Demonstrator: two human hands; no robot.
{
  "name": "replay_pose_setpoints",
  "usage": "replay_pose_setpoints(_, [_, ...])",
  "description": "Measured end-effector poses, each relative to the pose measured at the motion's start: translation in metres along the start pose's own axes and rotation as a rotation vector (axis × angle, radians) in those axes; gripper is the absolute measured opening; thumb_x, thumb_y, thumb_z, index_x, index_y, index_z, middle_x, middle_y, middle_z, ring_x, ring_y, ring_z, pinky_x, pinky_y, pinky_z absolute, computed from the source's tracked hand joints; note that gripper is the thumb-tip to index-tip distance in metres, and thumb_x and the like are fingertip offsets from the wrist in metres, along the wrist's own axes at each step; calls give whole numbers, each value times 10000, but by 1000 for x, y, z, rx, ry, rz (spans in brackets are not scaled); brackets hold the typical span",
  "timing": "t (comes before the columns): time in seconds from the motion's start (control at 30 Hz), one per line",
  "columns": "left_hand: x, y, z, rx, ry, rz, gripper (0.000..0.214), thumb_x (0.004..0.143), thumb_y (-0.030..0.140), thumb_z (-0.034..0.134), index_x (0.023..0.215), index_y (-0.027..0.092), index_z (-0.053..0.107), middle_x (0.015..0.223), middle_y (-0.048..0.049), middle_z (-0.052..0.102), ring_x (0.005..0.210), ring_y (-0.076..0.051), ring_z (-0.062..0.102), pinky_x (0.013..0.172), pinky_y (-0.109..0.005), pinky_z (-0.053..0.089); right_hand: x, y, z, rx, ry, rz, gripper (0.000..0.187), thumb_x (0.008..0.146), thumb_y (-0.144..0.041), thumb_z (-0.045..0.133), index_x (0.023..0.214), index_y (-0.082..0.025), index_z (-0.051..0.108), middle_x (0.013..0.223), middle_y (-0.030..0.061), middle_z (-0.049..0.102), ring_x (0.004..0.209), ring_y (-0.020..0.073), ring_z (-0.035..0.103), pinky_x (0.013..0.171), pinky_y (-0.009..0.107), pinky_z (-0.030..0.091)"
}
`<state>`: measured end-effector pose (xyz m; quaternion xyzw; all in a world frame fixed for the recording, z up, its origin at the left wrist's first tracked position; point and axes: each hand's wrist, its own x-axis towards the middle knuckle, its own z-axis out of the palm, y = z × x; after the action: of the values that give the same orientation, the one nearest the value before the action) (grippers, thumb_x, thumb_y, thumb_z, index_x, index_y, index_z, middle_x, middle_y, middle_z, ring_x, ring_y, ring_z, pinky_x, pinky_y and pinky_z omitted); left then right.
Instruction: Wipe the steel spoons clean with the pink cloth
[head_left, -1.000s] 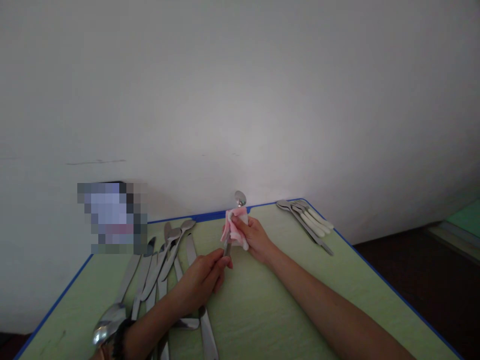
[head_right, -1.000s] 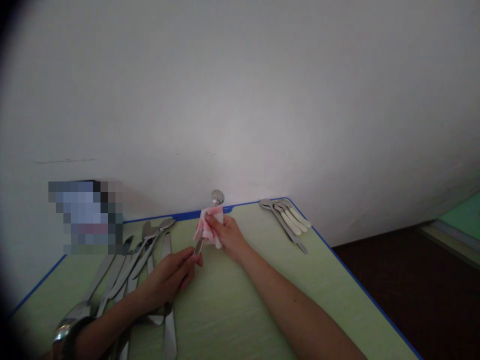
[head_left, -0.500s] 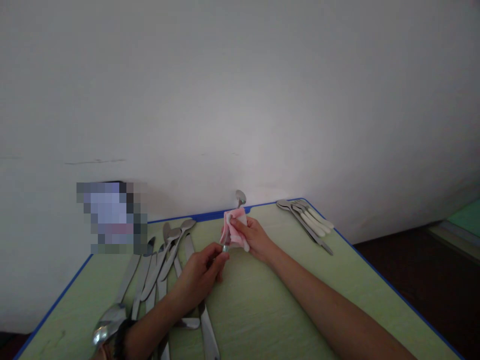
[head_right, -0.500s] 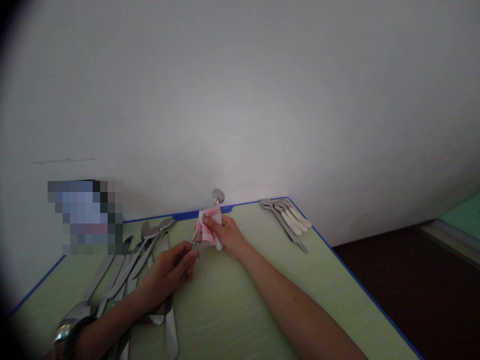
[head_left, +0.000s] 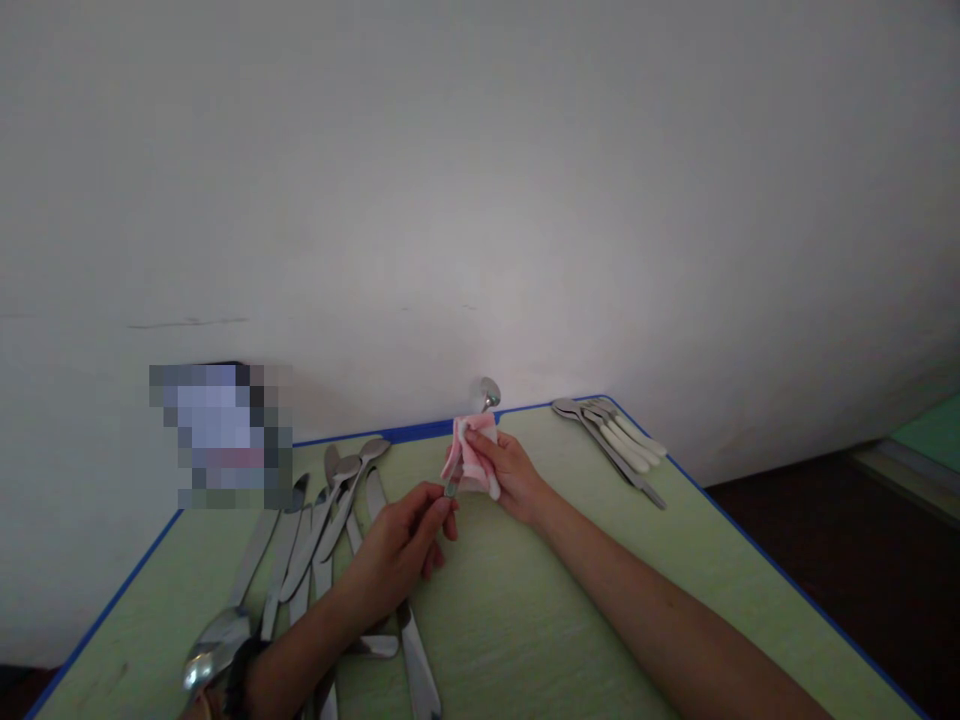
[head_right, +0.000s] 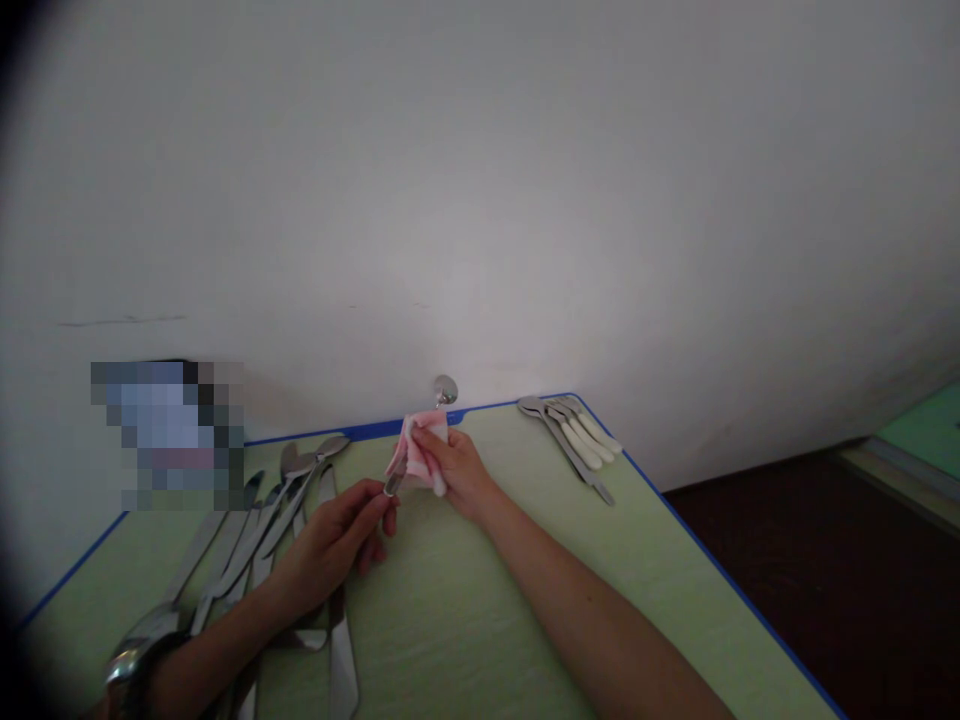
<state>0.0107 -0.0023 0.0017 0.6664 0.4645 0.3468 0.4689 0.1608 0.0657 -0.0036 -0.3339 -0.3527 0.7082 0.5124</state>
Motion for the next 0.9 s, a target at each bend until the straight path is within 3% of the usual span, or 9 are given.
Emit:
replay_pose_setpoints(0.5, [0, 0, 0, 20, 3, 9, 283, 902, 407, 350, 801, 182, 489, 500, 81, 475, 383, -76, 468, 399, -170, 372, 0, 0, 0, -23, -10, -12, 278, 626, -388, 721, 665, -130, 625, 586, 7, 614, 536, 107, 528, 537, 232, 390])
replay_pose_setpoints(0.73, [0, 1, 1, 0, 14, 17, 274, 909, 396, 349, 812, 178, 485, 609, 55, 530, 395, -60, 470, 419, -172, 391, 1, 1, -2, -63, -44, 3, 304, 627, -409, 716, 672, -119, 634, 579, 2, 600, 523, 94, 511, 532, 226, 378])
replay_pose_setpoints(0.9, [0, 0, 0, -20, -7, 8, 295, 915, 403, 348, 771, 181, 480, 529, 78, 475, 390, -61, 446, 428, -165, 388, 2, 3, -4, -116, -59, 5, 310, 634, -412, 711, 689, -115, 639, 592, 6, 603, 541, 96, 519, 555, 230, 390])
